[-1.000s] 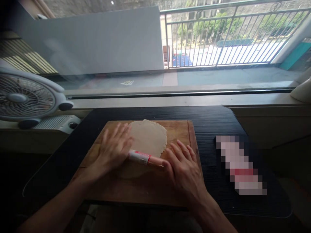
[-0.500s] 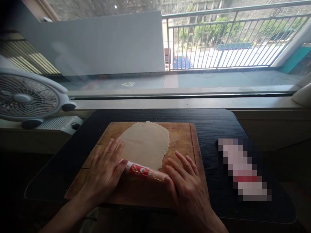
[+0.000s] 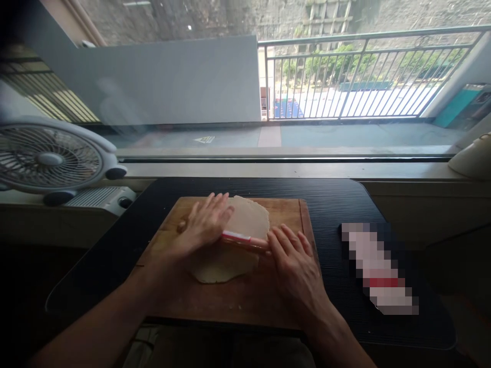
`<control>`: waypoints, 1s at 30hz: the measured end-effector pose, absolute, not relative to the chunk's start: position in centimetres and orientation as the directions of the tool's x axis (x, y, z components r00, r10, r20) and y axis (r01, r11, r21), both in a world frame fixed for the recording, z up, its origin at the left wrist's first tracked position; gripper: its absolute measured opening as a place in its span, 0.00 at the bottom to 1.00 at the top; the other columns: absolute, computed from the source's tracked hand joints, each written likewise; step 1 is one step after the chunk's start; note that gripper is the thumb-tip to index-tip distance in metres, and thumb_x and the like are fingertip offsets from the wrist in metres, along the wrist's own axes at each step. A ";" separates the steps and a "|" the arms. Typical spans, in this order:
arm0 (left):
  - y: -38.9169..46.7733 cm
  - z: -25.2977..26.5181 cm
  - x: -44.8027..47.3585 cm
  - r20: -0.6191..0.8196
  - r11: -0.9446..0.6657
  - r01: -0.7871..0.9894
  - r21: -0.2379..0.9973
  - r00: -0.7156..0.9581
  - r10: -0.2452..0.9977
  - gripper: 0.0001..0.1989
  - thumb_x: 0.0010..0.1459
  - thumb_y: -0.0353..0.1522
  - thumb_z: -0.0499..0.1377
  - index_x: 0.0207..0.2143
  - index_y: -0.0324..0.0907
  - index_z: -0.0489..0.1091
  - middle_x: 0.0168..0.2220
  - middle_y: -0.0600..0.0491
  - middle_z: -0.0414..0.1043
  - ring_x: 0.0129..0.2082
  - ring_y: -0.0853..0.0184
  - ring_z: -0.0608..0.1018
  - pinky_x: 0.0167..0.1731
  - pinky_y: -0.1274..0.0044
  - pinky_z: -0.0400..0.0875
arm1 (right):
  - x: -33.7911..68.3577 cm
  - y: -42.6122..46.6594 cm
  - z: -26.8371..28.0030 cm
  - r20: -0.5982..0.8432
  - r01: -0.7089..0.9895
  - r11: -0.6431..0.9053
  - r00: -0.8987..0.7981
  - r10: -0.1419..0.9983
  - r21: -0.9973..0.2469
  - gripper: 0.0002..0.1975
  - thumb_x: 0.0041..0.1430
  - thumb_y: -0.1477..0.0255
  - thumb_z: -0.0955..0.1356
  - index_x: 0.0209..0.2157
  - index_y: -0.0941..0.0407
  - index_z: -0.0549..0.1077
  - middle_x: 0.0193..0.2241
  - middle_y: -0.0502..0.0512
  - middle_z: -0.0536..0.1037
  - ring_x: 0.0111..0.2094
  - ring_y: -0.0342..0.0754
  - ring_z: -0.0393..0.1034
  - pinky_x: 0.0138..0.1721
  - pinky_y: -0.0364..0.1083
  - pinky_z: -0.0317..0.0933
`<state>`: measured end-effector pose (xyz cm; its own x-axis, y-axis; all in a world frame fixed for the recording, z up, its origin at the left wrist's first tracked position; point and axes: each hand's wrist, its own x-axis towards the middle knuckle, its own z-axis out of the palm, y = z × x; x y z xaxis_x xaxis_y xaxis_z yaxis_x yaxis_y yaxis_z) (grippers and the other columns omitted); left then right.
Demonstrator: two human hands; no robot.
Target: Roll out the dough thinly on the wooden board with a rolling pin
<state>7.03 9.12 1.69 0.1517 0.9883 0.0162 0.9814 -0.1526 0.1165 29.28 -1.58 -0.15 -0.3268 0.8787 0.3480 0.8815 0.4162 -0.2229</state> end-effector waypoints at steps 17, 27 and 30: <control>13.2 1.7 9.3 -0.090 -0.025 0.989 0.143 0.038 0.995 0.35 0.61 0.50 0.36 0.65 0.41 0.46 0.66 0.48 0.47 0.66 0.56 0.47 0.61 0.55 0.41 | 29.5 1.8 0.5 0.304 0.932 0.243 -0.158 0.939 -0.268 0.17 0.66 0.68 0.56 0.49 0.55 0.70 0.54 0.57 0.69 0.62 0.57 0.51 0.58 0.60 0.50; 1.0 0.7 4.6 0.189 -0.253 0.967 -0.016 0.251 0.949 0.31 0.62 0.44 0.40 0.63 0.38 0.53 0.65 0.46 0.50 0.66 0.56 0.48 0.62 0.57 0.39 | 28.7 -5.0 0.2 0.329 0.856 0.480 -0.404 0.854 -0.194 0.24 0.64 0.68 0.60 0.60 0.59 0.59 0.62 0.58 0.58 0.64 0.55 0.44 0.61 0.57 0.45; 6.8 1.1 6.7 0.075 -0.203 0.978 0.043 0.199 0.977 0.32 0.63 0.46 0.37 0.64 0.41 0.50 0.65 0.48 0.50 0.66 0.58 0.47 0.61 0.55 0.38 | 29.2 -1.0 0.1 0.317 0.893 0.380 -0.297 0.901 -0.242 0.21 0.65 0.65 0.58 0.56 0.56 0.65 0.59 0.57 0.63 0.63 0.56 0.47 0.61 0.59 0.45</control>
